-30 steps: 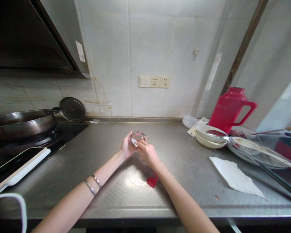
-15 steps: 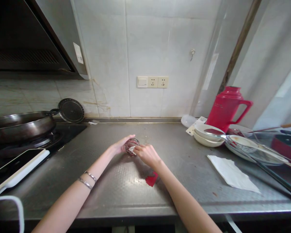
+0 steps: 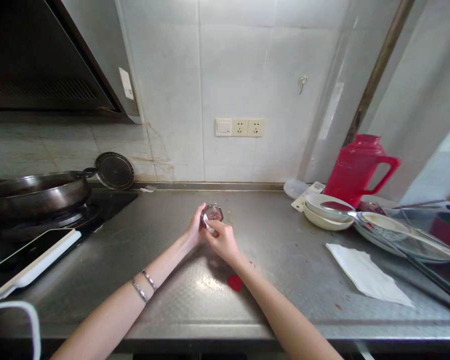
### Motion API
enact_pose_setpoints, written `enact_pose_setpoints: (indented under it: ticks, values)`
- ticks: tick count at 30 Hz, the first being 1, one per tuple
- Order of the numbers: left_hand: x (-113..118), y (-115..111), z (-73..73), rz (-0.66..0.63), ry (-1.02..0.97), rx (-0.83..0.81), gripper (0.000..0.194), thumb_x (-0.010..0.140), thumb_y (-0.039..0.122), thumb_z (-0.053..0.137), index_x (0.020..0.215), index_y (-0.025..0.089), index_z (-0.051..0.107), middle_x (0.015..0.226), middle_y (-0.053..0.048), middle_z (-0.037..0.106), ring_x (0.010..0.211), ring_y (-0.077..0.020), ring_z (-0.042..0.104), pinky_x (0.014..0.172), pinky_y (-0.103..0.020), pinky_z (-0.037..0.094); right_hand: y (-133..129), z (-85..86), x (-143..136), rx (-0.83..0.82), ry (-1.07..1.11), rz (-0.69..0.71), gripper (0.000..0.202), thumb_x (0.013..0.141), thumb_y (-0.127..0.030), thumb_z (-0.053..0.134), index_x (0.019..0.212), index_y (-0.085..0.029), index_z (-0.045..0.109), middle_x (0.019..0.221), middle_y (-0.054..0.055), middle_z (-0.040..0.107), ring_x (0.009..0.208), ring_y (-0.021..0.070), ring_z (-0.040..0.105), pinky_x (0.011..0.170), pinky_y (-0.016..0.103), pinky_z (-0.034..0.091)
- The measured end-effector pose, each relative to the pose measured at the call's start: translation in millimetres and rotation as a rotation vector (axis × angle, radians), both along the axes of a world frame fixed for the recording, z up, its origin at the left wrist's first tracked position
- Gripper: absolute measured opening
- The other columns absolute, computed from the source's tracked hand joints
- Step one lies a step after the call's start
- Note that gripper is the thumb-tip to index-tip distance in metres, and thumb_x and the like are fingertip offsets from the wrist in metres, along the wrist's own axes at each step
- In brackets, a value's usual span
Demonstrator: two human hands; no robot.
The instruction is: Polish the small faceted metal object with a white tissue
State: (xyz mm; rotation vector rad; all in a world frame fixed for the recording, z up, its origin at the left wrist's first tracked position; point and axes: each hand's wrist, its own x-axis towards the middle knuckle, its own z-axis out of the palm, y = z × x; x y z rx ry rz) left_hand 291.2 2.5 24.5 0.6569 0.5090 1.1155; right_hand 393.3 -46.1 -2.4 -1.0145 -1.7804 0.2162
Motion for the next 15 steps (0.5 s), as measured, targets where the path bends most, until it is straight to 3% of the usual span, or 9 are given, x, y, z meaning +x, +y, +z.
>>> enact_pose_setpoints:
  ticks: [3, 6, 12, 15]
  values:
    - [4, -6, 1.6, -0.023, -0.008, -0.048, 0.043, 0.086, 0.051, 0.048, 0.08, 0.013, 0.067, 0.072, -0.008, 0.069, 0.061, -0.0171, 0.064, 0.059, -0.027, 0.05, 3, -2.8, -1, 0.087, 0.081, 0.006, 0.018, 0.083, -0.023, 0.056, 0.095, -0.016, 0.068, 0.082, 0.005, 0.068, 0.06, 0.0127, 0.061, 0.054, 0.022, 0.048]
    - [5, -9, 1.7, -0.073, -0.004, -0.03, 0.043, 0.086, 0.051, 0.049, 0.085, 0.013, 0.068, 0.077, -0.009, 0.07, 0.064, -0.0175, 0.064, 0.062, -0.029, 0.051, 7, -5.0, 4, 0.173, 0.006, -0.036, 0.015, 0.085, -0.024, 0.056, 0.094, -0.018, 0.066, 0.086, 0.006, 0.066, 0.075, 0.0162, 0.063, 0.065, 0.024, 0.05]
    - [-8, 4, 2.4, -0.221, -0.042, 0.114, 0.036, 0.087, 0.043, 0.048, 0.09, 0.013, 0.068, 0.088, -0.01, 0.071, 0.072, -0.0188, 0.065, 0.069, -0.03, 0.05, 6, 4.6, 32, 0.205, -0.448, -0.158, 0.025, 0.091, -0.013, 0.045, 0.106, -0.02, 0.063, 0.097, 0.005, 0.069, 0.079, 0.0146, 0.064, 0.064, 0.02, 0.045]
    - [-23, 14, 10.8, -0.321, 0.142, 0.042, 0.044, 0.087, 0.05, 0.046, 0.092, 0.012, 0.068, 0.079, -0.011, 0.071, 0.066, -0.0194, 0.065, 0.065, -0.032, 0.049, -1, 16.9, 46, 0.248, -0.756, -0.143, 0.03, 0.092, -0.011, 0.043, 0.115, -0.022, 0.06, 0.11, 0.006, 0.068, 0.079, 0.0135, 0.064, 0.063, 0.021, 0.042]
